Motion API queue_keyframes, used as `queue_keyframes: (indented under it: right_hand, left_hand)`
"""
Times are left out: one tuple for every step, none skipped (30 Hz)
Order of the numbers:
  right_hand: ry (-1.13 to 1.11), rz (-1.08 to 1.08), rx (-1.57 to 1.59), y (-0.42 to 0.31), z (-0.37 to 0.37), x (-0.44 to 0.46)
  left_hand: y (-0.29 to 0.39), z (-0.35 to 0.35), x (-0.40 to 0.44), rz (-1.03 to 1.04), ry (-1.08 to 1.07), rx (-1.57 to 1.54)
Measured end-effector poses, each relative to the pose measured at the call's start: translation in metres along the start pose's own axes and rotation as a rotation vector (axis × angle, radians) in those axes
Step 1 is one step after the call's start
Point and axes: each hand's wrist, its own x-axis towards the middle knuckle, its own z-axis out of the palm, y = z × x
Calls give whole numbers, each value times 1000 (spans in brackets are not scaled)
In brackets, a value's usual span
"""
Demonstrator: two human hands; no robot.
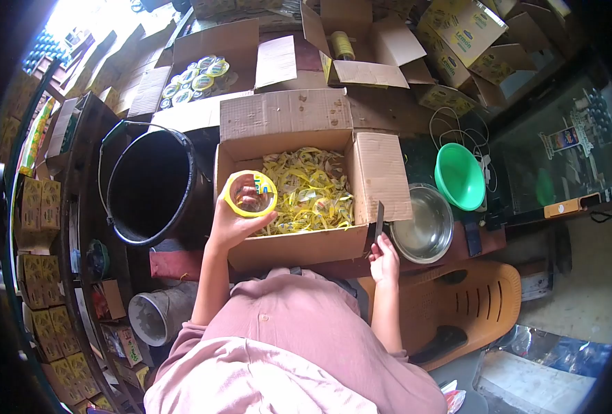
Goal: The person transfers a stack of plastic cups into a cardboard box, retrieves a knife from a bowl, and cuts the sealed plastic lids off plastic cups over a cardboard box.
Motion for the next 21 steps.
queue_keyframes:
  right_hand:
    - [-75,68,122,-2,-3,-5]
    - [-117,72,209,-7,3,-18]
    - [-170,-2,237,-7,2,-20]
    - [-198,-61,215,-11,10,-24]
    - [-223,-121,192,-16,20,-33]
    - [-260,-218,114,-22,32,-39]
    - [-296,-316,37,-29,47,-43]
    - [-330,-412,-41,-35,65,-47]
    - [-358,-532,-130,-41,84,-52]
    - [-391,-683,-267,-45,97,-54]
    - [-424,-833,-406,-50,110,-57]
    - [-433,-1001,-572,-60,131,-70]
    - [-440,-1169,-739,-71,153,-87]
    - [-402,-1333,-858,-75,167,-97]
    - [-469,-1489,-911,-81,176,-100]
    - [-538,-1647,-959,-85,183,-102]
    - [-606,-1806,-1004,-87,189,-102]
    - [-673,-1853,-966,-86,193,-99]
    - [-653,-1886,-926,-86,194,-99]
    - [-632,-1919,-885,-85,194,-99]
    - [-612,-1952,-842,-84,194,-100]
  left_hand:
    - [-3,0,0,17,-15,-2]
    - [-7,-1,0,35,-31,-2]
    - [-8,-3,0,54,-47,-2]
    - [-3,-4,0,47,-76,20]
    - [3,-4,0,58,-74,36]
    - [10,-4,0,69,-73,51]
    - [16,-3,0,80,-73,67]
    - [22,-4,0,94,-75,116]
    - [28,-4,0,131,-78,155]
    - [33,-5,0,166,-79,194]
    - [37,-6,0,201,-79,233]
    - [40,-7,1,212,-67,252]
    - [43,-8,1,222,-54,272]
    - [45,-10,2,233,-40,292]
    - [48,-12,2,225,-42,292]
    - [51,-14,2,217,-43,292]
    - [53,-15,2,210,-45,292]
    - [55,-17,2,202,-41,287]
    - [56,-18,1,194,-39,282]
    - [57,-18,1,185,-37,277]
    - [57,-20,0,178,-34,262]
